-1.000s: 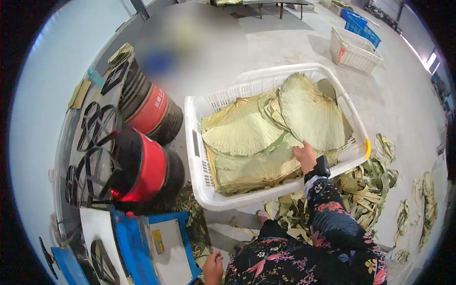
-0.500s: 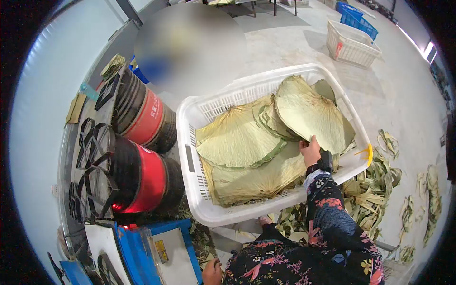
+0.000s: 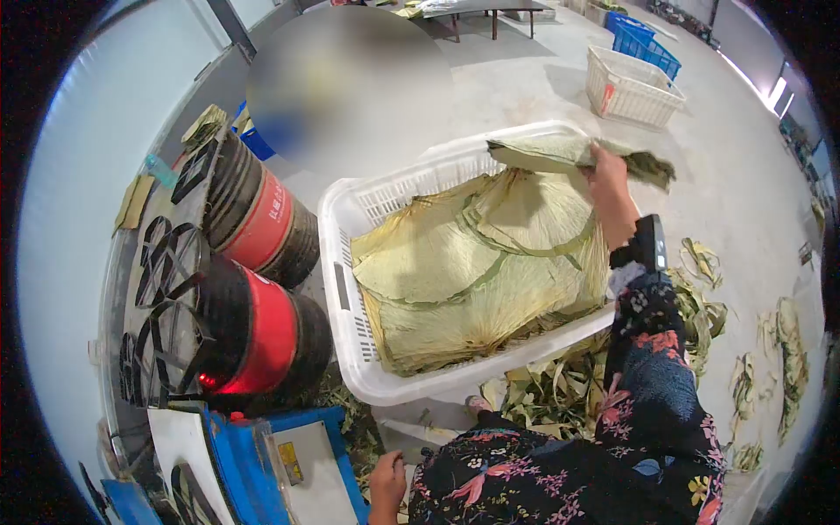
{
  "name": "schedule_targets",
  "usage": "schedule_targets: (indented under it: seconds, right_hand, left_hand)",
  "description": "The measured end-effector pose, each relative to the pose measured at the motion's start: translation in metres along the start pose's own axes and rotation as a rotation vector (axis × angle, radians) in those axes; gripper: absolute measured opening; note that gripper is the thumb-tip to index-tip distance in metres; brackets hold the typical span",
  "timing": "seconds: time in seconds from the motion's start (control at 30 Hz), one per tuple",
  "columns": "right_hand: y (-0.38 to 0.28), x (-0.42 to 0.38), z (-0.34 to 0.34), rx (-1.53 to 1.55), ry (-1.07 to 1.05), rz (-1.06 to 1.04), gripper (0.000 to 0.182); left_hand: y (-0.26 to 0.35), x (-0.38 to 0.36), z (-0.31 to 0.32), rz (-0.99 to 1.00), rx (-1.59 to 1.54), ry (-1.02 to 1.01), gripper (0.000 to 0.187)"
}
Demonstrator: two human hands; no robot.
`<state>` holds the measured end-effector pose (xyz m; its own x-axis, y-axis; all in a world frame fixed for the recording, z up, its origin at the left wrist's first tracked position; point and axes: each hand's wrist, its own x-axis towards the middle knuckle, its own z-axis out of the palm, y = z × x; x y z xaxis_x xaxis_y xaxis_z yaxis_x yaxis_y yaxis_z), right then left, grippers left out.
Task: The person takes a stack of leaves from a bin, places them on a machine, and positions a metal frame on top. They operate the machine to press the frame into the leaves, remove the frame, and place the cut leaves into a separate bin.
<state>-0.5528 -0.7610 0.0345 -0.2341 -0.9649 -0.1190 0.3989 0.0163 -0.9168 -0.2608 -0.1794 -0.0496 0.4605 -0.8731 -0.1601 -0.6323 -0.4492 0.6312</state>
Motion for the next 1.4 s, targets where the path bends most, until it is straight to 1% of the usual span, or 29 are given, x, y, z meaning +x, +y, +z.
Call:
schedule_targets:
  seconds: [0.07, 0.1, 0.17, 0.2, 0.27, 0.3, 0.33, 0.4, 0.47, 0.53, 0.57, 0.67, 0.7, 0.73, 0.8, 0.87, 0.93, 0.97, 1.0, 1.07, 1.1, 1.17, 1.2, 1.23, 1.27, 1.3, 1.33, 1.37, 1.4]
  right_hand:
    - [-0.041, -0.048, 0.022, -0.003, -0.245, -0.145, 0.024]
    - [-0.066, -0.074, 0.025, -0.002, -0.252, -0.147, 0.024]
    - [-0.097, -0.114, 0.032, -0.223, -0.522, -0.202, 0.028]
    - [-0.099, -0.106, 0.024, -0.302, -0.569, -0.224, 0.033]
    - [-0.117, -0.153, 0.042, -0.079, -0.718, -0.195, 0.038]
    - [-0.115, -0.160, 0.049, -0.067, -0.760, -0.187, 0.038]
    - [-0.113, -0.162, 0.054, -0.076, -0.874, -0.116, 0.041]
    - [-0.092, -0.174, 0.075, -0.070, -1.046, -0.021, 0.043]
    - [-0.050, -0.191, 0.099, -0.231, -1.136, 0.299, 0.051]
    - [-0.016, -0.211, 0.122, -0.304, -1.253, 0.349, 0.055]
    - [-0.015, -0.226, 0.130, -0.287, -1.274, 0.502, 0.057]
    - [-0.003, -0.255, 0.163, -0.325, -1.367, 0.564, 0.054]
    - [0.002, -0.262, 0.175, -0.326, -1.401, 0.566, 0.054]
    - [0.007, -0.212, 0.172, -0.340, -1.416, 0.521, 0.053]
    - [0.009, -0.242, 0.199, -0.370, -1.445, 0.457, 0.052]
    - [-0.018, -0.274, 0.216, -0.307, -1.486, 0.543, 0.047]
    - [-0.018, -0.285, 0.233, -0.323, -1.557, 0.513, 0.045]
    - [-0.017, -0.295, 0.233, -0.330, -1.597, 0.482, 0.043]
    - [-0.019, -0.306, 0.238, -0.332, -1.617, 0.481, 0.043]
    - [-0.031, -0.335, 0.251, -0.379, -1.706, 0.429, 0.038]
    - [-0.035, -0.368, 0.265, -0.394, -1.721, 0.425, 0.038]
    - [-0.033, -0.421, 0.284, -0.548, -1.893, 0.202, 0.035]
    - [-0.036, -0.452, 0.291, -0.552, -1.906, 0.198, 0.035]
    - [-0.046, -0.476, 0.297, -0.589, -1.930, 0.085, 0.033]
    - [-0.051, -0.495, 0.302, -0.624, -1.947, -0.034, 0.031]
    - [-0.050, -0.512, 0.303, -0.615, -1.957, -0.042, 0.031]
    - [-0.048, -0.529, 0.303, -0.603, -1.756, -0.620, 0.032]
    - [-0.048, -0.547, 0.302, -0.553, -1.472, -1.154, 0.033]
    - [-0.052, -0.564, 0.293, -0.400, -1.380, -1.410, 0.036]
  left_hand:
    - [0.001, 0.010, -0.007, -0.031, -0.063, 0.005, 0.019]
    - [0.003, 0.018, -0.015, -0.020, -0.112, 0.051, 0.018]
    - [0.005, 0.036, -0.034, 0.020, -0.278, 0.159, 0.019]
    - [0.006, 0.048, -0.044, 0.051, -0.394, 0.228, 0.021]
    - [0.013, 0.073, -0.071, -0.017, -0.667, 0.315, 0.028]
    - [0.026, 0.091, -0.082, -0.100, -0.879, 0.349, 0.038]
    - [0.040, 0.108, -0.092, -0.180, -1.092, 0.391, 0.048]
    - [0.062, 0.115, -0.111, -0.281, -1.406, 0.158, 0.072]
    - [0.067, 0.126, -0.114, -0.196, -1.465, -0.096, 0.086]
    - [0.054, 0.126, -0.095, -0.108, -1.656, 0.107, 0.088]
    - [0.059, 0.118, -0.103, 0.013, -1.835, 0.023, 0.083]
    - [0.056, 0.087, -0.129, -0.063, -1.840, 0.133, 0.075]
    - [0.038, 0.084, -0.134, -0.018, -1.880, 0.145, 0.065]
    - [0.065, 0.102, -0.112, -0.016, -1.861, 0.209, 0.065]
    - [0.038, 0.089, -0.126, 0.021, -1.824, 0.222, 0.059]
    - [0.025, 0.077, -0.127, 0.043, -1.772, 0.358, 0.056]
    - [0.023, 0.048, -0.140, 0.095, -1.514, 0.463, 0.054]
    - [0.025, 0.028, -0.150, 0.145, -1.517, 0.412, 0.057]
    - [0.025, 0.015, -0.159, 0.149, -1.517, 0.434, 0.057]
    - [0.023, -0.012, -0.175, 0.091, -1.152, 0.412, 0.060]
    - [0.004, -0.036, -0.188, 0.017, -1.061, 0.360, 0.064]
    - [0.001, -0.065, -0.192, -0.045, -1.075, 0.441, 0.062]
    - [-0.001, -0.075, -0.189, -0.106, -1.085, 0.506, 0.061]
    - [-0.011, -0.080, -0.179, -0.137, -0.967, 0.712, 0.054]
    - [-0.016, -0.093, -0.179, -0.133, -0.962, 0.728, 0.054]
    - [-0.021, -0.108, -0.182, -0.172, -1.038, 0.778, 0.052]
    - [-0.025, -0.122, -0.186, -0.213, -1.117, 0.828, 0.050]
    - [-0.030, -0.135, -0.194, -0.212, -1.116, 0.846, 0.050]
    - [-0.036, -0.149, -0.203, -0.125, -1.096, 0.986, 0.041]
